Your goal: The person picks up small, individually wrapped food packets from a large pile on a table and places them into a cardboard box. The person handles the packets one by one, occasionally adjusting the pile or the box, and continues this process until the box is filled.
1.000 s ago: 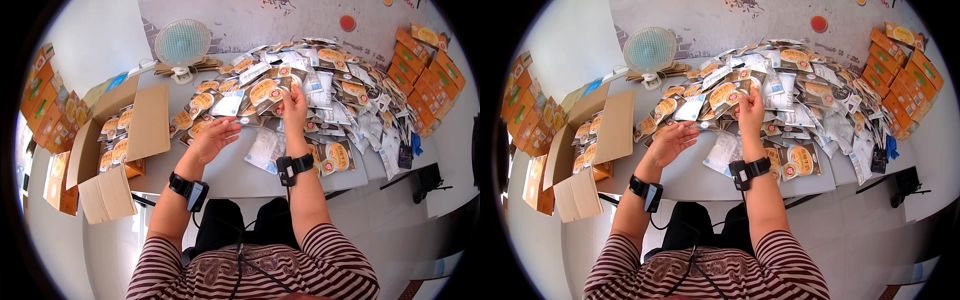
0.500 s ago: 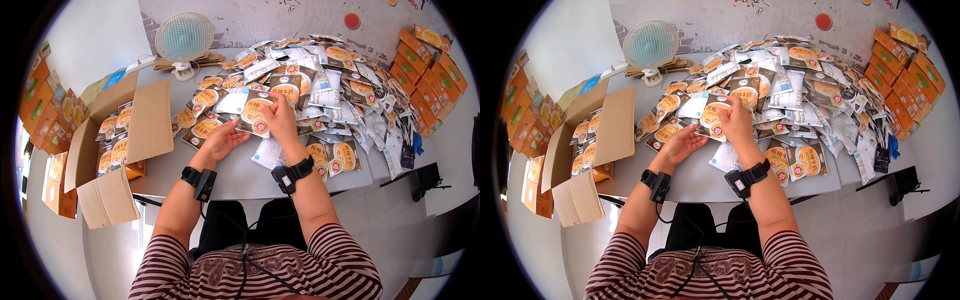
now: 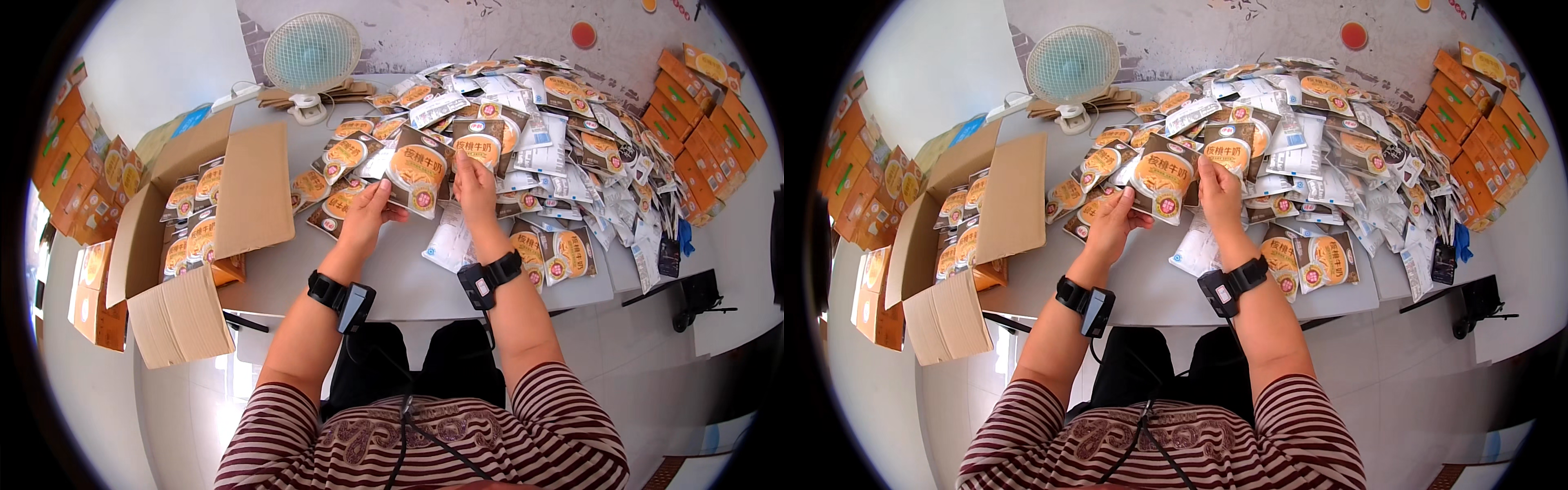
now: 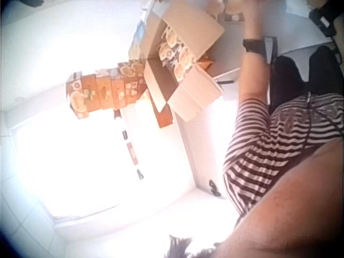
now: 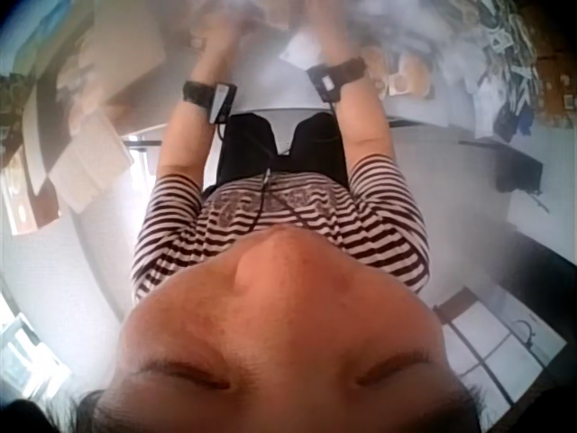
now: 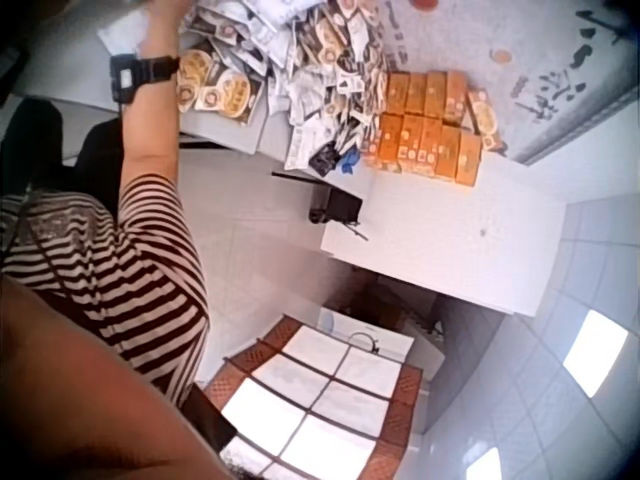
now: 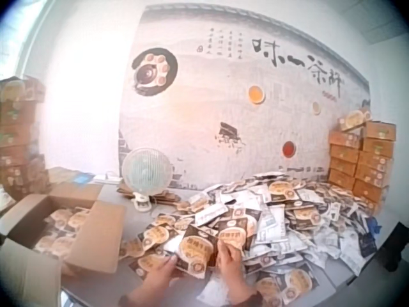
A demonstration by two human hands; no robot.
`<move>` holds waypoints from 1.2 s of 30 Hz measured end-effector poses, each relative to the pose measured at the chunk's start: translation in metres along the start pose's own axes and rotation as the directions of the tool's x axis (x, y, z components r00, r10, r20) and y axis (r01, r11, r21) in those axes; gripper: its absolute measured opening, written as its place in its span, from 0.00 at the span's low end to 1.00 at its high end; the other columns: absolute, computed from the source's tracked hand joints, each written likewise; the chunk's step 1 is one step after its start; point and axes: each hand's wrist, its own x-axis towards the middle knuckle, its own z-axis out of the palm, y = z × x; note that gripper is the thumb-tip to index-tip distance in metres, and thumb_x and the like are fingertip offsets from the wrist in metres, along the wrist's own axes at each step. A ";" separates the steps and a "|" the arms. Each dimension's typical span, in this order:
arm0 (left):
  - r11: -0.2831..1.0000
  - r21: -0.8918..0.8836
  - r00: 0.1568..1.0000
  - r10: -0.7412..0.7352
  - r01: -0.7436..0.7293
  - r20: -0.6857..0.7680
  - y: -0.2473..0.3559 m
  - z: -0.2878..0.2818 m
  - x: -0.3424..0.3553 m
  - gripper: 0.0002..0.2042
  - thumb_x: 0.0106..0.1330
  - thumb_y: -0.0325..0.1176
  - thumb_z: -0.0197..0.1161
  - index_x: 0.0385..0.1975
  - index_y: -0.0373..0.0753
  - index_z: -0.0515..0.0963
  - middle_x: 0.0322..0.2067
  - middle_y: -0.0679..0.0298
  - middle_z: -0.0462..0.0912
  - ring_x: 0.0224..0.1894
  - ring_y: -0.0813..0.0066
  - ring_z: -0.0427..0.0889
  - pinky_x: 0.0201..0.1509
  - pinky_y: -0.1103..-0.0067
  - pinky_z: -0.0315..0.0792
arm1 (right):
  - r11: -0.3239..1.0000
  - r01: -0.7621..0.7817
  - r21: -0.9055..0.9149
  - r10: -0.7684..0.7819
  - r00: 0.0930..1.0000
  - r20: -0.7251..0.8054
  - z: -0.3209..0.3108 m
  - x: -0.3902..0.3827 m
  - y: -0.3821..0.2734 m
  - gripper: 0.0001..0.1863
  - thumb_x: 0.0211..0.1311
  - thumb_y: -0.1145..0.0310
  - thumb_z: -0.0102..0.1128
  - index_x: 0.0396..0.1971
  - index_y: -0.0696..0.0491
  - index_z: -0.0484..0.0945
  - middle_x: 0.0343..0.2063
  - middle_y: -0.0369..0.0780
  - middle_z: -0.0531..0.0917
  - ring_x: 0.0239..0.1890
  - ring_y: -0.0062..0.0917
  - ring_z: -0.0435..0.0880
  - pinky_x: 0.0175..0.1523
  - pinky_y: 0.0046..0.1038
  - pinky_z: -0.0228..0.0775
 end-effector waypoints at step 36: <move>0.963 0.240 0.979 0.077 -0.122 0.188 0.007 -0.008 -0.007 0.14 0.66 0.39 0.55 0.22 0.37 0.76 0.22 0.66 0.78 0.28 0.80 0.76 0.37 0.83 0.68 | 0.745 -0.151 0.649 0.197 0.980 0.001 0.000 0.002 -0.008 0.18 0.66 0.59 0.47 0.44 0.59 0.71 0.40 0.41 0.79 0.39 0.27 0.81 0.42 0.26 0.76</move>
